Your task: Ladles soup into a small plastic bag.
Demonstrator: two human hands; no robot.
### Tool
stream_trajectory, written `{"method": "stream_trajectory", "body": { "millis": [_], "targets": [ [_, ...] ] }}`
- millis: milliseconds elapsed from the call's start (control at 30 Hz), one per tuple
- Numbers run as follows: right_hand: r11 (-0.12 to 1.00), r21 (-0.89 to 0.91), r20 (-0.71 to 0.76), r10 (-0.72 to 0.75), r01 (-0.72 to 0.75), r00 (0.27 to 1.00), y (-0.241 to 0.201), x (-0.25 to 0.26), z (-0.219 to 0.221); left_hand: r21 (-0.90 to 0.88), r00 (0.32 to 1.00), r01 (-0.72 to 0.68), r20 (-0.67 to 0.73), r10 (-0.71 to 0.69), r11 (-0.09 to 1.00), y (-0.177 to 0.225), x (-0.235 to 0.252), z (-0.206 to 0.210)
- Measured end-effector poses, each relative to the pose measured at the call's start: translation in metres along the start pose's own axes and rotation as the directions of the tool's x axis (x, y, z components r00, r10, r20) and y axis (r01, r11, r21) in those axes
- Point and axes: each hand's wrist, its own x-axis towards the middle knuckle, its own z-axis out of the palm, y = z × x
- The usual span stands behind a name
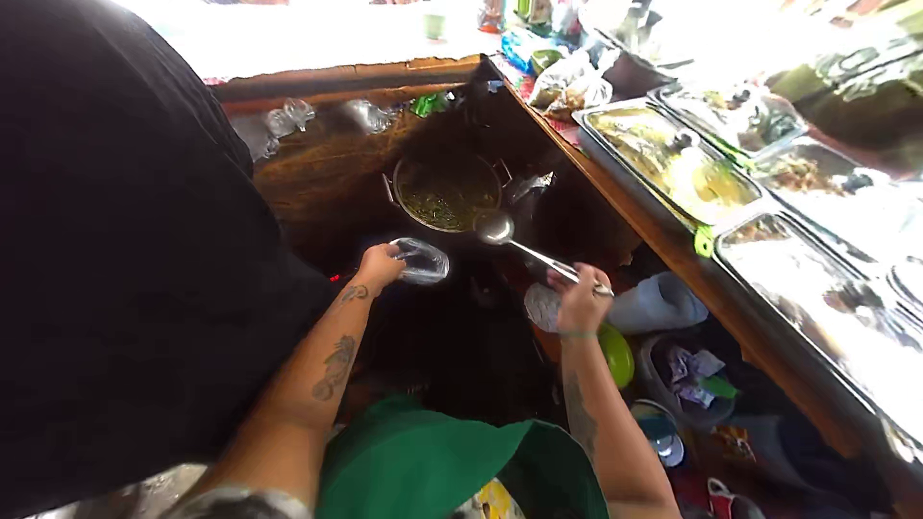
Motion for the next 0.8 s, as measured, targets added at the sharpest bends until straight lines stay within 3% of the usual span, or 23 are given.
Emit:
{"method": "stream_trajectory", "body": {
  "millis": [133,333,500,800],
  "targets": [
    [0.992,-0.122,0.171,0.014,0.007,0.985,0.024,0.077,0.112,-0.219,0.986,-0.007,-0.166,-0.03,0.976,0.028,0.039,-0.01],
    [0.926,-0.376,0.176,0.105,-0.032,0.979,0.039,0.145,0.223,-0.319,0.977,-0.009,-0.205,-0.059,0.948,0.069,0.079,-0.025],
    [0.89,-0.45,0.177,0.171,-0.075,0.969,0.052,0.174,0.255,-0.34,0.967,0.001,-0.24,-0.088,0.94,0.087,0.101,-0.044],
    [0.87,-0.456,0.144,0.28,-0.187,0.949,0.059,0.205,0.264,-0.233,0.953,0.031,-0.285,-0.098,0.972,0.109,0.126,-0.056]
  ]
}}
